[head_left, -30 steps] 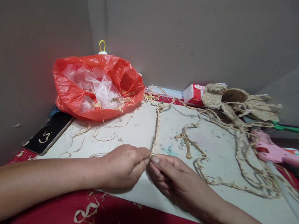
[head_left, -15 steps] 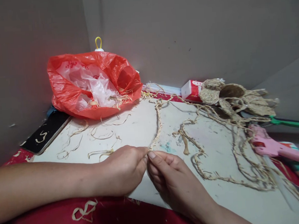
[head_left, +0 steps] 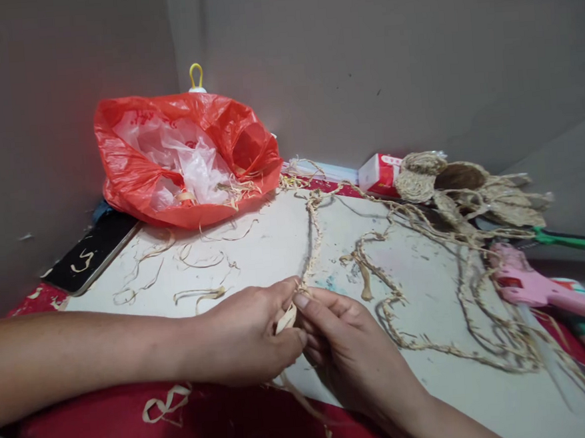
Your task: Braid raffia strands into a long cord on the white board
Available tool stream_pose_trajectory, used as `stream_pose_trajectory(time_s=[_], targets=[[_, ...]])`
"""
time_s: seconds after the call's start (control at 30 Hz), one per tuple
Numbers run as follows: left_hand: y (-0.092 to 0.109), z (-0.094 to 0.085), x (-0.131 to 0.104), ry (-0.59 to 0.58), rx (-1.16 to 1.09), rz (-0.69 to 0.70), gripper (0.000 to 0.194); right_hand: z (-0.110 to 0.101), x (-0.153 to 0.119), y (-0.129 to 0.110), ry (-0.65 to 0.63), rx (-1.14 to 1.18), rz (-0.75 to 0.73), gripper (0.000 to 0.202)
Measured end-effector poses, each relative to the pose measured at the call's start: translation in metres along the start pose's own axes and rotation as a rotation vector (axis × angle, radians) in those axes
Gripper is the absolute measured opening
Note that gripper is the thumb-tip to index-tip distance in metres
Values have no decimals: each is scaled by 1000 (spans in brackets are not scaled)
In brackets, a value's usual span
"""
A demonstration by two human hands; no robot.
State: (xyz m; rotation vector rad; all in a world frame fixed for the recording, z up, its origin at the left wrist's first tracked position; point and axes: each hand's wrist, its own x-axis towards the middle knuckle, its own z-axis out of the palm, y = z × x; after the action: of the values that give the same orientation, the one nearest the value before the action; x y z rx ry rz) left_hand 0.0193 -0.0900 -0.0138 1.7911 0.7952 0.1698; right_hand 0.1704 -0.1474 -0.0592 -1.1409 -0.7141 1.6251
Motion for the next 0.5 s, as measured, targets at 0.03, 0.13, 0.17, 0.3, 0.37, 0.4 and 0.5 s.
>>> stream_pose_trajectory(time_s=[0.03, 0.13, 0.17, 0.3, 0.37, 0.4, 0.5], targets=[[2, -5, 0, -25, -15, -15, 25, 0, 0, -2, 7, 8, 1, 29], [1, -21, 5, 70, -15, 48, 29, 0, 0, -7, 12, -4, 0, 30], [-1, -24, 8, 161, 3, 101, 29, 0, 0, -9, 3, -14, 6, 32], [-12, -23, 19, 121, -147, 156, 23, -2, 0, -11, -76, -85, 55, 31], [-16, -18, 21, -50, -248, 92, 14, -4, 1, -11, -116, -119, 77, 33], [-16, -16, 21, -83, -247, 73, 13, -5, 1, -11, -132, -126, 88, 34], [-15, -14, 17, -59, -123, 70, 16, -6, 0, -13, -172, -124, 123, 34]])
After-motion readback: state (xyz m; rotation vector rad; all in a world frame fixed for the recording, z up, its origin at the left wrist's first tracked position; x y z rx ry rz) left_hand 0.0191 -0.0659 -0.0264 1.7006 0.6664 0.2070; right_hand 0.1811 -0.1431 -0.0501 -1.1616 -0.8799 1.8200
